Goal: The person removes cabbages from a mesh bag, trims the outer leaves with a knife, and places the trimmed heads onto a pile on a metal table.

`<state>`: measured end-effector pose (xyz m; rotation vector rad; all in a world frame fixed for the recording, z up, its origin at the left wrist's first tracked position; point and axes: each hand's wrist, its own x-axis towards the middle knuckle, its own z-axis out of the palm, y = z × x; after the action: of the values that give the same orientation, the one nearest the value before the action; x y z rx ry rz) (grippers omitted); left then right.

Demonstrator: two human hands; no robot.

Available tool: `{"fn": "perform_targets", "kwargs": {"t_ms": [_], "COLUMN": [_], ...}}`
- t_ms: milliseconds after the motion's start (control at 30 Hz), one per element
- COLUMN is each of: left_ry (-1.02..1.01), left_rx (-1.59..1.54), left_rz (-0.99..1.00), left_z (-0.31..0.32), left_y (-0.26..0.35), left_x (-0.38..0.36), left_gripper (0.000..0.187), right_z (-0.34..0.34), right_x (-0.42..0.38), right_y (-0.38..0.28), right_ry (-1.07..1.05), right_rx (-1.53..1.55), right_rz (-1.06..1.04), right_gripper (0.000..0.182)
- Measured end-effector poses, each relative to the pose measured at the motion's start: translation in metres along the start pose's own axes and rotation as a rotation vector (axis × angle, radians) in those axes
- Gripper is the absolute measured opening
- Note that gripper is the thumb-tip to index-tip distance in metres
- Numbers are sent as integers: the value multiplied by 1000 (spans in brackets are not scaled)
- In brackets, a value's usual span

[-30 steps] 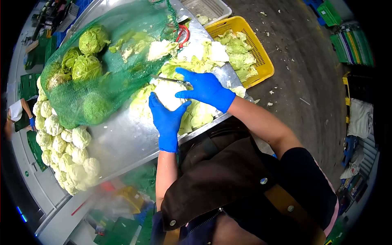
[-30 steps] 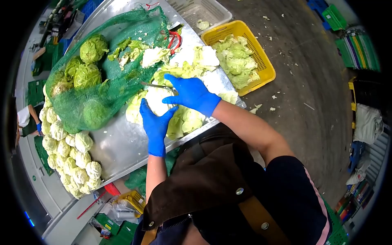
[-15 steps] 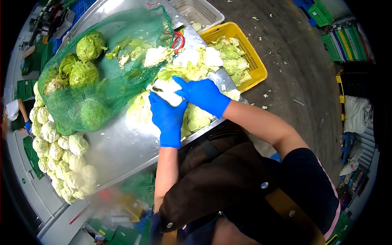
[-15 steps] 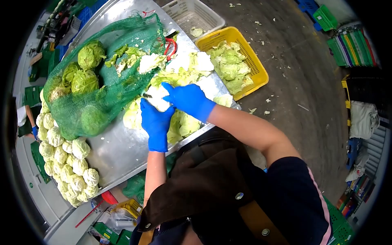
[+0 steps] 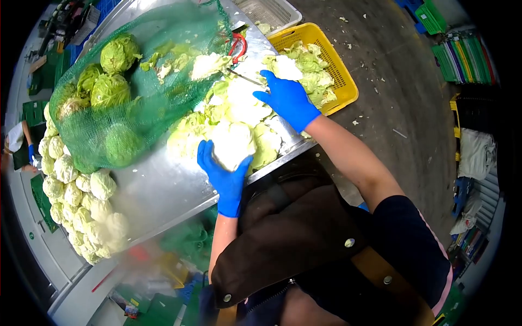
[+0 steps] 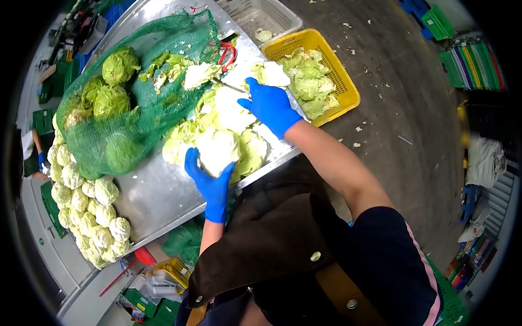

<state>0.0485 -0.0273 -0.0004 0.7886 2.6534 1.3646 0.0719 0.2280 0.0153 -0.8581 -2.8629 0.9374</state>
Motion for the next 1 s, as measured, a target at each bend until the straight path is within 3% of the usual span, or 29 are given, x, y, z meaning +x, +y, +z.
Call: {"fn": "perform_targets", "kwargs": {"t_ms": [67,133,200,433,533,567,667,700,733,800,867,933,1000], "left_ry": [29,21,16,-91,-132,-147,-194,-212,-215,-229,-220,-206,-191], "left_rx": [-44,-63,-104,-84,-38,-22,-86,-32,-20,5,25,61,26], "left_rz": [-30,-68,-81,-86,-48,-29,-89,-104,-66,9,65,127,90], "left_z": [10,14,17,13,10,9,9,10,8,4,-5,-14,-18], "left_y": [16,15,3,-6,4,10,25,21,19,17,8,1,-1], "left_x": [16,26,31,34,31,30,30,28,26,20,6,-9,-17], "left_gripper": [80,79,81,95,102,104,101,102,103,104,103,103,100], "right_z": [-15,-24,-28,-31,-39,-45,-1,-4,14,37,59,46,32], "right_x": [-23,-39,-49,-32,-21,-16,-21,-21,-15,15,40,40,12], "right_y": [-14,-10,-3,-12,-21,-21,-19,-35,-41,-51,-38,-28,-27], "right_ry": [88,-59,-174,-289,-156,-276,-14,-182,-56,-235,-12,-118,-206], "right_rx": [116,35,-55,-75,234,166,181,204,320,109,362,223,393], "right_rz": [-133,-405,-431,-380,-114,-104,-504,-474,-581,-437,-294,-183,-140], "right_gripper": [53,46,41,45,44,38,54,74,56,41,38,46,64]}}
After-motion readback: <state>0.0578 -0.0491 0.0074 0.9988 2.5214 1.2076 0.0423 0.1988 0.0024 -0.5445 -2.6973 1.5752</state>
